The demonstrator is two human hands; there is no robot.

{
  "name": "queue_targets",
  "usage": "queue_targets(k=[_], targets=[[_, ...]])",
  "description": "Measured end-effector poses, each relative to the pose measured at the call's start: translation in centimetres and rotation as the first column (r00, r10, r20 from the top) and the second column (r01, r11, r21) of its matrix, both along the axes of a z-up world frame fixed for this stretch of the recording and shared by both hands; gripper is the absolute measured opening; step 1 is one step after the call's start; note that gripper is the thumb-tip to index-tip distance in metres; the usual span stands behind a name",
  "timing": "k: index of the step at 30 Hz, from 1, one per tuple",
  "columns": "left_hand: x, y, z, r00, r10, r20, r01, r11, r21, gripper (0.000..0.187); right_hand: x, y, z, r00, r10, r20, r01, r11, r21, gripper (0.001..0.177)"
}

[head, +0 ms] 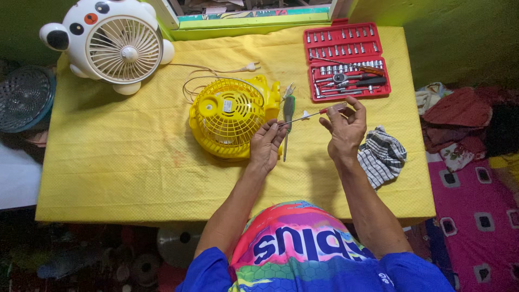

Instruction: The person uses a screwdriver to remove screws from the back grille of a yellow electric fan. They unscrew multiple fasteners and place them on the table, then handle a small white plastic piece near the fan's base.

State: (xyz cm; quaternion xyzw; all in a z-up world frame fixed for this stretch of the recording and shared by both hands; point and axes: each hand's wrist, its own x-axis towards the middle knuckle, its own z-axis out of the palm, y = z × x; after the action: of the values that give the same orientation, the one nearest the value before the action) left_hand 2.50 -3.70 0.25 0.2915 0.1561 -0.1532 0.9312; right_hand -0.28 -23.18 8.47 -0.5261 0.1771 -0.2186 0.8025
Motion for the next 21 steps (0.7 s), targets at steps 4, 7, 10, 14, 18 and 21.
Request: queue_targets(k=[4,7,10,14,18,21], targets=[[-0.5,1.2,-0.4,0.993,-0.117,0.015,0.115,0.988,0.107,0.02,0.4,0.1,0.6,0.996,0.061,0.07,-0.06,0.998,-0.017,0.047],[-0.2,1.9,-1.0,0.985,-0.174,0.002,0.172,0.979,0.111,0.021,0.7,0.2,1.8,0.976,0.168,0.138,-0.154,0.983,-0.104,0.05],[0.5,2.5,-1.9,0.989,-0.147,-0.007,0.145,0.986,-0.083,0.021,0.8,1.1,2.8,0.931,0.288,0.223,-0.285,0.957,-0.044,0.055],[0.7,2.7,-3.1,0.989,-0.147,-0.016,0.143,0.98,-0.141,0.022,0.5,2.1,3.7,0.909,0.36,0.212,-0.354,0.933,-0.066,0.043],[-0.1,3.0,-3.4,0.974,-0.221,-0.055,0.223,0.974,0.041,0.023,0.4,2.2,4.0,0.917,0.365,0.162,-0.304,0.901,-0.308,0.039],[-0.5,2.7,-2.8,0.966,-0.253,0.059,0.197,0.862,0.466,0.033,0.2,2.4,4.0,0.942,0.314,0.117,-0.211,0.827,-0.52,0.045]])
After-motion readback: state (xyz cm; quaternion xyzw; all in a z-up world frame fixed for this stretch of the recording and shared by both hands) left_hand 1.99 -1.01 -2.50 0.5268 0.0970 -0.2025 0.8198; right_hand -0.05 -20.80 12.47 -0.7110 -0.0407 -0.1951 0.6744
